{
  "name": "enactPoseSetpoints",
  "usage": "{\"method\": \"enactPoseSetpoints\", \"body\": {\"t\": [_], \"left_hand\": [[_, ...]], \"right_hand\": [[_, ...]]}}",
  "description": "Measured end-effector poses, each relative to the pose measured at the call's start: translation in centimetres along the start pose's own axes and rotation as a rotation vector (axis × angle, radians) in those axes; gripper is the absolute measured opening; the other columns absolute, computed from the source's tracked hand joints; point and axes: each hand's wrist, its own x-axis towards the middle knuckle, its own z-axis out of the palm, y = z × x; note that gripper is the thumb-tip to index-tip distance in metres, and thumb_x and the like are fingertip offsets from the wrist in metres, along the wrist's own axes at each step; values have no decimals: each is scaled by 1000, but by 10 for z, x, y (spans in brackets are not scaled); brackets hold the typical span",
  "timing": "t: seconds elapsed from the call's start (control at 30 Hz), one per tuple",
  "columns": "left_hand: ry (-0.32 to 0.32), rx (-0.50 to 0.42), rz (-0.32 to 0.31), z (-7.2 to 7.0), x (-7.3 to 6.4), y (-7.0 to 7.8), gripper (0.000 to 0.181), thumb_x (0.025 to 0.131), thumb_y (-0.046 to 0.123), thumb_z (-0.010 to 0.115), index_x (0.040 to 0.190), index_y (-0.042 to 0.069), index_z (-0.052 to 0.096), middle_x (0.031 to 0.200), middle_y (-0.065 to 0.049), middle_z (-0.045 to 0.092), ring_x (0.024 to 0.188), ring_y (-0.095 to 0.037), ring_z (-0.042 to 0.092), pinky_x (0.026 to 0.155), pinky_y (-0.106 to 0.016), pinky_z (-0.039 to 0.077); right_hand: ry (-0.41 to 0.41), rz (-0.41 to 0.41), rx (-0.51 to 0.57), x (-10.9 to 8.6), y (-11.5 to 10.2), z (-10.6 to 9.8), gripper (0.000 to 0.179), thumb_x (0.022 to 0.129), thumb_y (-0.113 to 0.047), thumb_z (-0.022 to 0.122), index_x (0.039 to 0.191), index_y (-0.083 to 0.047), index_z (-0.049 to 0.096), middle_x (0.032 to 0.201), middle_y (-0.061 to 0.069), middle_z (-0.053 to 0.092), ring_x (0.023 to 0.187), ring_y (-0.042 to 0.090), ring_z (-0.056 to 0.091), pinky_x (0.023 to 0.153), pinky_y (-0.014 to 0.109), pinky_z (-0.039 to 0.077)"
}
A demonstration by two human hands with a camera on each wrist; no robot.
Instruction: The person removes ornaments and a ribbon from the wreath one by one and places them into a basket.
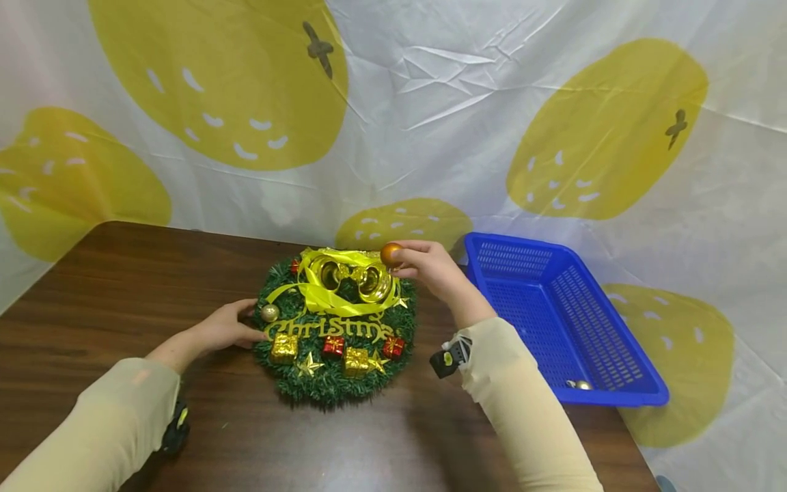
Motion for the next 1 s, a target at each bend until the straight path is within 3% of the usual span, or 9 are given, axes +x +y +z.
{"method": "enactPoseSetpoints", "body": {"t": [0.33, 0.5, 0.63, 0.87, 1.0], "left_hand": [[-3, 12, 7, 1, 0, 0, 89, 86, 12, 67, 143, -17, 4, 139, -45, 17, 91, -26, 65, 78, -35, 58], [-13, 4, 19, 0, 1, -1, 89, 86, 12, 66, 143, -18, 3, 139, -46, 16, 95, -31, 64, 79, -36, 58], [-18, -4, 22, -1, 1, -1, 90, 86, 12, 66, 143, -18, 3, 139, -46, 14, 96, -33, 64, 79, -36, 58], [-18, -11, 29, -1, 2, -3, 91, 85, 14, 67, 143, -17, 3, 140, -46, 14, 96, -30, 64, 79, -35, 58], [-20, -13, 31, -1, 3, -4, 92, 85, 14, 68, 143, -17, 3, 140, -46, 14, 95, -29, 64, 79, -35, 58]], "right_hand": [[41, -29, 64, -8, -6, -25, 44, 94, -3, 47, 133, 15, 41, 137, 26, 42, 73, 8, 60, 74, 19, 56], [53, -43, 85, -12, -8, -38, 44, 94, -2, 46, 134, 16, 39, 111, 10, 59, 74, 9, 61, 74, 20, 57], [56, -56, 90, -16, -9, -50, 45, 94, -2, 46, 134, 17, 38, 91, -5, 63, 72, 9, 61, 73, 20, 56], [69, -57, 53, -23, -11, -71, 44, 95, -4, 47, 134, 14, 39, 91, -6, 63, 77, 11, 60, 75, 21, 56], [83, -69, 85, -26, -12, -83, 27, 95, -3, 47, 120, 3, 50, 90, -5, 63, 77, 11, 59, 76, 21, 57]]}}
